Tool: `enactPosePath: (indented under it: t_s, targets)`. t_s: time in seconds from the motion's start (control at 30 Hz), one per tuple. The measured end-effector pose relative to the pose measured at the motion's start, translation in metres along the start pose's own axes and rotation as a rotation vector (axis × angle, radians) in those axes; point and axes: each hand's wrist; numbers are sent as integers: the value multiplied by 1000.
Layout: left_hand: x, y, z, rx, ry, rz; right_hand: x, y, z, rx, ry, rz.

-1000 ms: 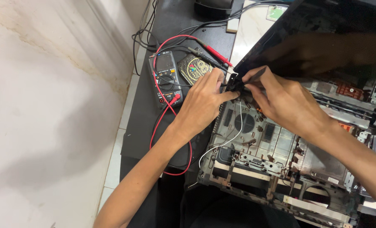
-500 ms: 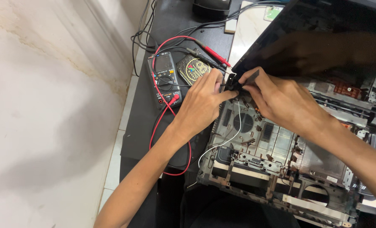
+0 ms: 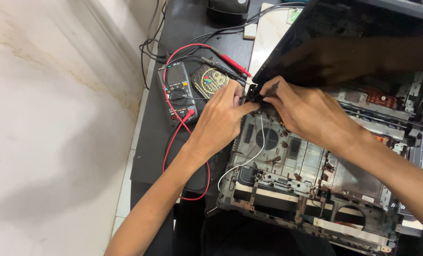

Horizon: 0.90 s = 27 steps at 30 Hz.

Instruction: The person repairs a laptop by using a screwdriver to remove internal screws and tweezers to manipulate small connectors and wires before closing and reopening the laptop lid.

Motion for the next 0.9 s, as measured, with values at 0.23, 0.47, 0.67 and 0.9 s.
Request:
enactPosePath:
  t_s: [0.23,0.47,0.67,0.9]
  targets:
    - [-1,-1,0,8,-10,2,5,-3,-4,-28,-126,68]
    - [-1,0,-1,10,-28,-2,3,-2,-4,-7,-114,66]
    - [-1,0,-1,36,-25,27,3,-1,-5,22,-138,88]
    - [0,0,-1,22,-22,15,5,1,-5,-26,-150,50]
Point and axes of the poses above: each hand's wrist, its own x-axis towards the middle knuckle, its own z-axis out of the palm, y = z × x, and after that the axes turned 9 degrees about -x, right-handed
